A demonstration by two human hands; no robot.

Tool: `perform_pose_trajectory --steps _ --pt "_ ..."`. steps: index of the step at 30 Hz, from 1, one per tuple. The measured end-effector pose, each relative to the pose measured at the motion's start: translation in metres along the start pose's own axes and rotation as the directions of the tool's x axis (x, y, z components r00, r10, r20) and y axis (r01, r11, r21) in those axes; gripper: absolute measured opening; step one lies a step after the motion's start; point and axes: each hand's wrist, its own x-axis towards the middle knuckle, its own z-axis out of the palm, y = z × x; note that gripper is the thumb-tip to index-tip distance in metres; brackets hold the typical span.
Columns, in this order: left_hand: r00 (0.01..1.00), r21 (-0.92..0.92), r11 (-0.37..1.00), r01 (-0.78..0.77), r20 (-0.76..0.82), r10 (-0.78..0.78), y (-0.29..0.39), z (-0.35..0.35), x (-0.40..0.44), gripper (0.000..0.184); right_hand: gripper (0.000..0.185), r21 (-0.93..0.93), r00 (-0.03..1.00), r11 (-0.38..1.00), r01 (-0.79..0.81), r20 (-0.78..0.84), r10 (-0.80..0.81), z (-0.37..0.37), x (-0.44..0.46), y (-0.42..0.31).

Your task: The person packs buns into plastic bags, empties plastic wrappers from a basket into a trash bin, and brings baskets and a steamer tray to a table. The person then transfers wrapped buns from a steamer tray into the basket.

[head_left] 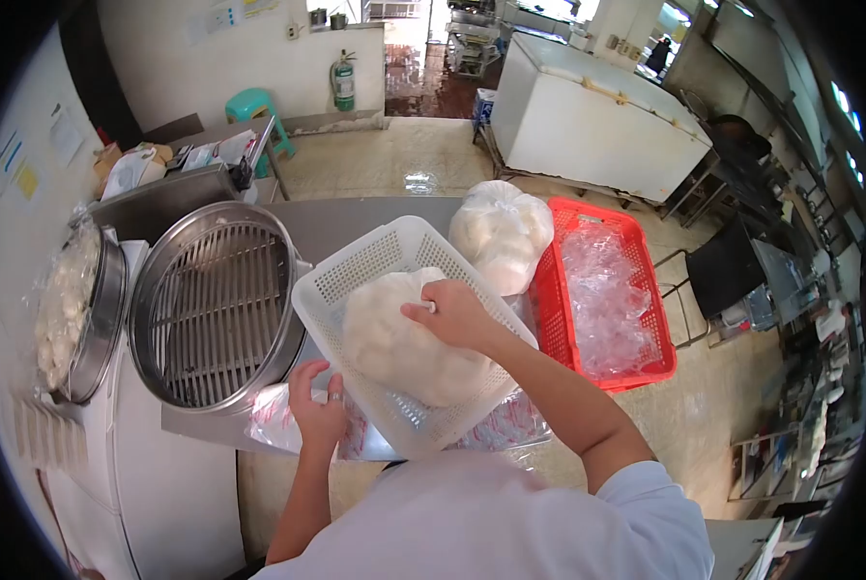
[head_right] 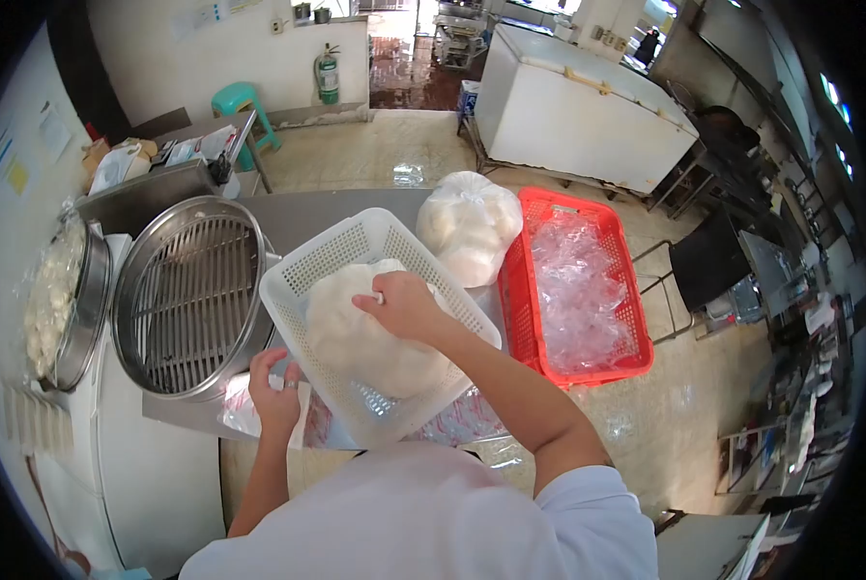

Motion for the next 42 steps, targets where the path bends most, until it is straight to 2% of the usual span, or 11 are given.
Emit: perform_pose_trajectory --steps 3,10,14,17,21,28,31,33,36,38,42 --pt "0.996 -0.121 0.990 0.076 -0.035 -0.081 -0.012 0.006 0.007 0.025 0.040 0.308 0.950 0.909 -0.282 -0.045 0.310 -0.056 -0.008 -0.043" --pt "0.988 -0.485 0.870 0.092 0.152 -0.020 0.029 0.142 0.133 0.016 0.037 0.312 0.706 0.930 -0.193 -0.614 0.352 -0.181 -0.115 -0.115" --pt "0.868 -0.098 0.994 -0.044 0.489 0.087 0.092 0.281 0.182 0.039 0.048 0.342 0.411 0.902 -0.263 -0.806 0.425 -0.199 -0.187 -0.150" --pt "0.826 0.163 0.881 -0.444 0.455 0.332 0.089 0.385 0.191 0.052 0.048 0.297 0.198 0.845 -0.444 -0.887 0.416 -0.193 -0.231 -0.156" --pt "0.710 0.331 0.757 -0.563 0.662 0.239 0.098 0.431 0.188 0.045 0.045 0.403 -0.045 0.648 -0.647 -0.868 0.494 -0.184 -0.288 -0.153" --pt "0.876 0.199 0.979 -0.052 0.480 -0.051 0.055 0.482 0.222 0.045 0.028 0.782 -0.546 0.201 -0.590 -0.569 0.615 -0.165 -0.385 -0.154" --pt "0.823 -0.197 0.980 0.012 0.559 0.102 -0.047 0.564 0.282 0.057 0.026 0.842 -0.618 0.215 -0.495 -0.515 0.594 -0.161 -0.404 -0.166" --pt "0.809 -0.251 0.949 0.190 0.588 -0.007 0.002 0.533 0.275 0.054 0.032 0.828 -0.627 0.220 -0.515 -0.539 0.562 -0.169 -0.415 -0.175" --pt "0.839 0.200 0.854 -0.480 0.389 0.380 0.032 0.514 0.285 0.045 0.036 0.824 -0.632 0.147 -0.548 -0.522 0.573 -0.162 -0.469 -0.183" --pt "0.900 -0.127 0.951 -0.282 0.307 0.308 0.117 0.454 0.259 0.044 0.038 0.844 -0.638 0.160 -0.512 -0.498 0.587 -0.166 -0.492 -0.188" --pt "0.855 -0.237 0.860 -0.451 0.160 0.493 0.236 0.385 0.214 0.047 0.042 0.824 -0.645 0.244 -0.512 -0.556 0.525 -0.159 -0.556 -0.193"
